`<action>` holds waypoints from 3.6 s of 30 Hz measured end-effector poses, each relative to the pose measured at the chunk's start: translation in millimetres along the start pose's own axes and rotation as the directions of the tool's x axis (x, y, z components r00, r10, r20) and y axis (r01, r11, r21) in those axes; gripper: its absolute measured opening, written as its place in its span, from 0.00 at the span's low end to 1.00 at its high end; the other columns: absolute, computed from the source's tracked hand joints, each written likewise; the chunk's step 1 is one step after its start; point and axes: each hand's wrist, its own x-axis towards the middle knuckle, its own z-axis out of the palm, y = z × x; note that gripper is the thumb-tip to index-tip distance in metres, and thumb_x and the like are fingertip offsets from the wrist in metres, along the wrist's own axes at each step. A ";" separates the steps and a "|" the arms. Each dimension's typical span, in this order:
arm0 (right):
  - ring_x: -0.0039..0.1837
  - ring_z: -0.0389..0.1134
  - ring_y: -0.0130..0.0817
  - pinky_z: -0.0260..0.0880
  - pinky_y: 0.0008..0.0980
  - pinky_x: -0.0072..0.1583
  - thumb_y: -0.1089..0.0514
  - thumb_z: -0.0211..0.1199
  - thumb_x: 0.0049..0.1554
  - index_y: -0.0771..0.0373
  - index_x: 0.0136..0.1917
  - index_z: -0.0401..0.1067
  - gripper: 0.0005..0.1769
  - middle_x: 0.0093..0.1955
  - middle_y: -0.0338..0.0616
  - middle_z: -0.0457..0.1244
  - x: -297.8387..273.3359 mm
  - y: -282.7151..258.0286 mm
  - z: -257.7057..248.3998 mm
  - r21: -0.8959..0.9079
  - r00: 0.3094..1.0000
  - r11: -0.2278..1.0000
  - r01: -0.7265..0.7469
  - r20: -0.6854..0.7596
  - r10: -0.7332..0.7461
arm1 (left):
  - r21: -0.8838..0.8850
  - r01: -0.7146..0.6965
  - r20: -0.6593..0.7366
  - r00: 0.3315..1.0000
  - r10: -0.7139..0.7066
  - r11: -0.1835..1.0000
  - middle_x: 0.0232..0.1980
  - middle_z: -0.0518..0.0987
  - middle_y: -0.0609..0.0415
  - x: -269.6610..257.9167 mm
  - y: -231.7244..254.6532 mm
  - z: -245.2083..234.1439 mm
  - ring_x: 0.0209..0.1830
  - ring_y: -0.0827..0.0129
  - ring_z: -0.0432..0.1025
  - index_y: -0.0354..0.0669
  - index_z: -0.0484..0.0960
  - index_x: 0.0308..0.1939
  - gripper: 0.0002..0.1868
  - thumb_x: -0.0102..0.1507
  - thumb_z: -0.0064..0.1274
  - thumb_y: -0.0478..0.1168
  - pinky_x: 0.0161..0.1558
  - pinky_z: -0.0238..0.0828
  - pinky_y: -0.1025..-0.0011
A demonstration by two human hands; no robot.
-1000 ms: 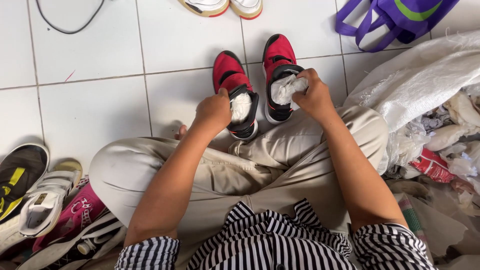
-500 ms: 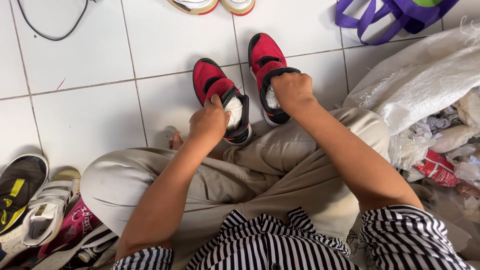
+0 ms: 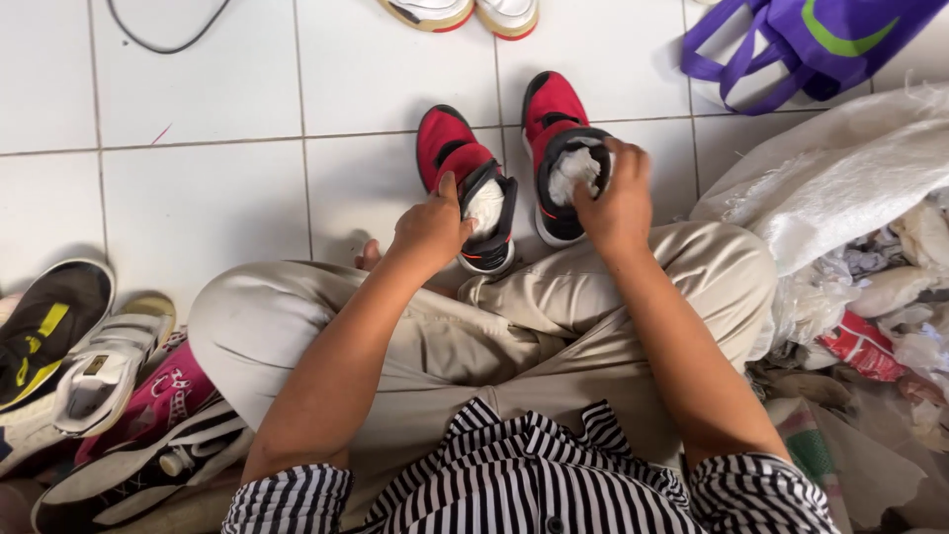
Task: The person sits on the floor and stuffs white paper into the toe boxes of two pairs of shoes. They first handle a pair of red and black high-top sneakers, then a pair of black and yellow low-top sneakers, ensuring the paper fills the interior of each shoe.
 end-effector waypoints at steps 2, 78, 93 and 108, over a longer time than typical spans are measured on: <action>0.68 0.61 0.69 0.75 0.61 0.61 0.61 0.69 0.56 0.66 0.74 0.49 0.41 0.68 0.61 0.47 -2.7 3.8 -3.2 0.079 0.984 0.991 -0.109 -0.132 0.118 | -0.137 0.014 0.012 1.000 -0.012 0.990 0.63 0.73 0.20 -10.3 1.6 -12.3 0.52 0.35 0.79 0.27 0.52 0.75 0.39 0.71 0.48 0.50 0.44 0.79 0.40; 0.79 0.54 0.51 0.58 0.48 0.75 0.34 0.53 0.66 0.66 0.78 0.61 0.41 0.78 0.59 0.55 -51.5 255.4 -162.7 -0.392 0.872 0.874 -0.288 0.269 0.408 | -0.902 0.283 0.169 0.926 -0.338 0.326 0.76 0.57 0.26 2.0 39.1 33.1 0.73 0.36 0.61 0.35 0.47 0.79 0.49 0.67 0.57 0.55 0.70 0.63 0.45; 0.71 0.65 0.61 0.66 0.57 0.70 0.30 0.61 0.57 0.53 0.82 0.49 0.49 0.68 0.63 0.64 -16.5 -19.7 -76.7 -0.242 0.797 0.941 -0.237 0.505 0.331 | -0.880 0.219 0.145 0.969 -0.200 0.423 0.82 0.45 0.28 39.3 63.8 28.4 0.79 0.33 0.49 0.42 0.37 0.83 0.50 0.67 0.53 0.48 0.71 0.56 0.36; 0.62 0.68 0.62 0.74 0.63 0.52 0.40 0.80 0.44 0.45 0.85 0.27 0.75 0.76 0.75 0.44 81.5 162.7 -33.4 -0.611 0.866 0.732 -0.302 0.145 0.479 | -0.799 0.105 0.083 0.995 -0.064 0.593 0.74 0.65 0.29 180.1 194.0 64.6 0.71 0.38 0.66 0.50 0.35 0.82 0.54 0.63 0.52 0.56 0.64 0.71 0.44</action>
